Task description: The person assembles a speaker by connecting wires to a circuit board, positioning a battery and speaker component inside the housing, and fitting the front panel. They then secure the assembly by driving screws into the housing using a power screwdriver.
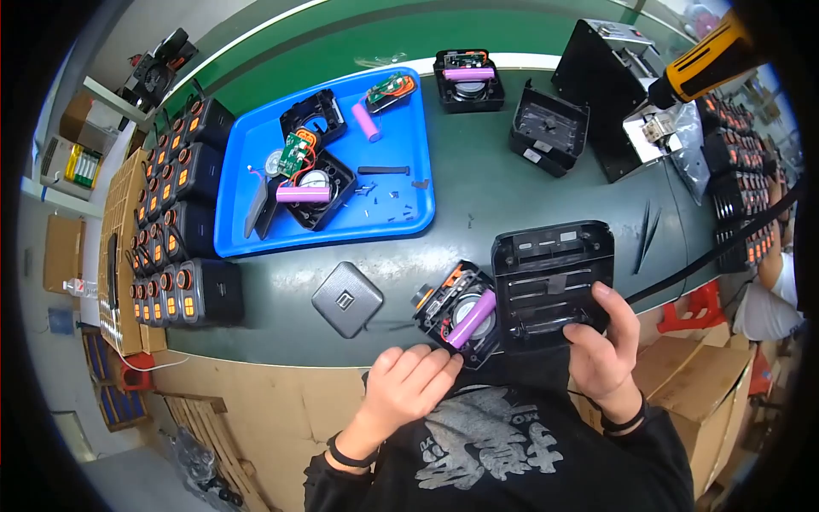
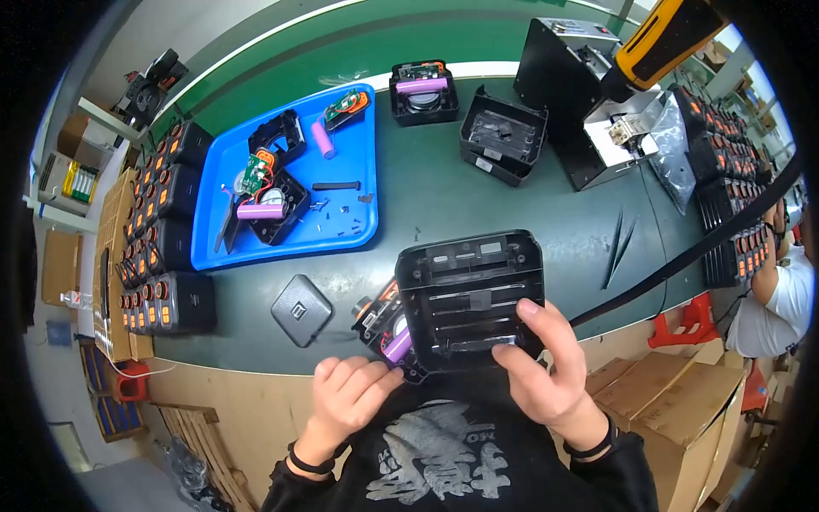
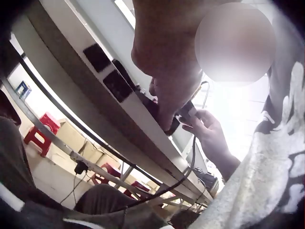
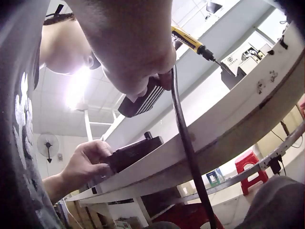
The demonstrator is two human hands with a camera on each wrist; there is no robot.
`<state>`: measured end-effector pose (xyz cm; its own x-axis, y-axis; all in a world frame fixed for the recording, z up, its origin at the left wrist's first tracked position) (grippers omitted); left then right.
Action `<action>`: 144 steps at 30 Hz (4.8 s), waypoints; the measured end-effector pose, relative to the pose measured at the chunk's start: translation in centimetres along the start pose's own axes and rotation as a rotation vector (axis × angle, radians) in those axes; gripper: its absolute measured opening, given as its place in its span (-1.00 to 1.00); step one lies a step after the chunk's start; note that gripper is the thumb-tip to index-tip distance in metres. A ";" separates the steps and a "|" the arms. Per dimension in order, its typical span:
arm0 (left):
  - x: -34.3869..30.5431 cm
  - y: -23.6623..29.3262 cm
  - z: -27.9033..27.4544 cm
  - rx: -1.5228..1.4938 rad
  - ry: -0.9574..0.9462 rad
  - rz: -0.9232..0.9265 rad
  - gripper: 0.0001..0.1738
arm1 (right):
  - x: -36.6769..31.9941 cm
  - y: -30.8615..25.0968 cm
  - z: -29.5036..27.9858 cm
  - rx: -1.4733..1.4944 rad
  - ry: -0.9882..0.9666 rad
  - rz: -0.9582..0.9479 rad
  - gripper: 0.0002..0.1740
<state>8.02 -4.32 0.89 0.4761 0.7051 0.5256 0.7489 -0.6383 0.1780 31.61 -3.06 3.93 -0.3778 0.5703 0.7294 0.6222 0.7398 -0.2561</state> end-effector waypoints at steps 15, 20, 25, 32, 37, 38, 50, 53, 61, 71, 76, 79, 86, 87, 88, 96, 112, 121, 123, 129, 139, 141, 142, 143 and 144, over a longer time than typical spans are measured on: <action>0.3 0.8 -1.9 -0.971 0.491 -0.305 -0.14 | 0.5 -1.4 -1.2 0.444 0.025 -0.028 -0.23; -0.4 1.3 -1.4 -1.421 -0.015 -0.444 0.17 | -0.9 -3.3 0.9 0.486 -0.039 -0.243 -0.60; -3.1 1.9 -0.3 -1.382 -0.028 -0.566 -0.47 | -0.7 -5.2 2.7 0.642 0.387 -0.381 -0.37; -0.7 2.4 0.6 -1.162 0.119 -0.529 -0.49 | 0.3 -4.2 3.7 1.318 -0.235 0.128 0.10; 1.5 2.3 0.3 -0.752 0.036 -0.486 -0.28 | 0.5 -4.3 4.9 1.405 -0.291 0.212 0.30; 1.8 2.1 0.2 -0.731 0.040 -0.481 -0.24 | 0.1 -4.3 4.9 1.368 -0.292 0.207 0.37; 1.0 2.3 0.1 -0.816 0.134 -0.415 -0.22 | 2.1 -4.9 4.5 1.481 -0.295 0.200 0.25; 0.8 2.1 -0.2 -0.856 0.153 -0.401 -0.16 | 2.6 -5.4 4.5 1.601 -0.180 0.273 0.19; 0.1 0.9 -0.5 -0.883 0.086 -0.516 -0.04 | 3.5 -5.2 5.8 1.400 -0.406 0.180 0.26; -0.5 -0.1 -1.1 -1.038 0.045 -0.498 0.01 | 5.9 -4.5 3.6 0.979 -0.163 0.031 -0.04; -2.2 -2.1 -3.0 -0.729 0.192 -0.432 -0.45 | 8.5 -3.4 3.9 0.109 -0.413 0.022 0.08; -3.2 -2.9 -3.8 -0.535 0.247 -0.464 -0.61 | 9.1 -3.4 5.2 0.052 -0.496 0.065 0.08; -3.3 -4.6 -3.1 -0.414 0.297 -0.559 -0.62 | 9.8 -3.1 7.1 0.023 -0.667 0.089 -0.02; -3.2 -4.7 -2.9 -0.422 0.287 -0.569 -0.61 | 9.6 -3.1 7.3 0.028 -0.675 0.078 -0.01; -3.3 -4.8 -2.7 -0.430 0.277 -0.580 -0.59 | 9.6 -3.0 7.5 0.032 -0.693 0.072 -0.01; -3.6 -5.0 -2.0 -0.488 0.301 -0.609 -0.60 | 9.3 -2.8 7.9 0.015 -0.758 0.076 0.07; -3.5 -4.9 -1.7 -0.501 0.284 -0.590 -0.64 | 9.2 -3.0 7.9 0.029 -0.735 0.119 0.06; -3.5 -4.9 -1.6 -0.504 0.284 -0.586 -0.65 | 9.3 -3.2 8.1 0.013 -0.738 0.109 0.03; -3.5 -4.9 -1.6 -0.505 0.285 -0.589 -0.65 | 9.3 -3.2 8.1 0.012 -0.739 0.108 0.04; -3.5 -4.9 -1.6 -0.505 0.284 -0.590 -0.65 | 9.4 -3.3 8.1 0.000 -0.748 0.109 0.05; -3.5 -4.7 -1.5 -0.464 0.246 -0.590 -0.62 | 9.2 -3.1 8.2 0.023 -0.747 0.118 0.05; -3.6 -4.6 -1.4 -0.464 0.242 -0.594 -0.61 | 9.2 -3.1 8.2 0.021 -0.744 0.114 0.04; -3.6 -4.6 -1.4 -0.463 0.238 -0.596 -0.60 | 9.2 -3.1 8.2 0.021 -0.745 0.114 0.04; -3.6 -4.6 -1.4 -0.463 0.238 -0.596 -0.60 | 9.2 -3.1 8.2 0.017 -0.749 0.116 0.04; -3.6 -4.6 -1.4 -0.464 0.239 -0.599 -0.60 | 9.2 -3.1 8.2 0.013 -0.753 0.119 0.04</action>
<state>2.25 -4.35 -0.69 -0.0981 0.9172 0.3861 0.5528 -0.2723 0.7875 20.54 2.84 6.23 -0.6774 0.7325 0.0677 0.6817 0.6597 -0.3163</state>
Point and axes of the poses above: each hand's wrist, its own x-axis towards the middle knuckle, its own z-axis out of the palm, y = z × x, the point moved 4 cm from there along x, towards the middle knuckle, and after that the axes turned 6 degrees about -z, right-handed, at the moved point
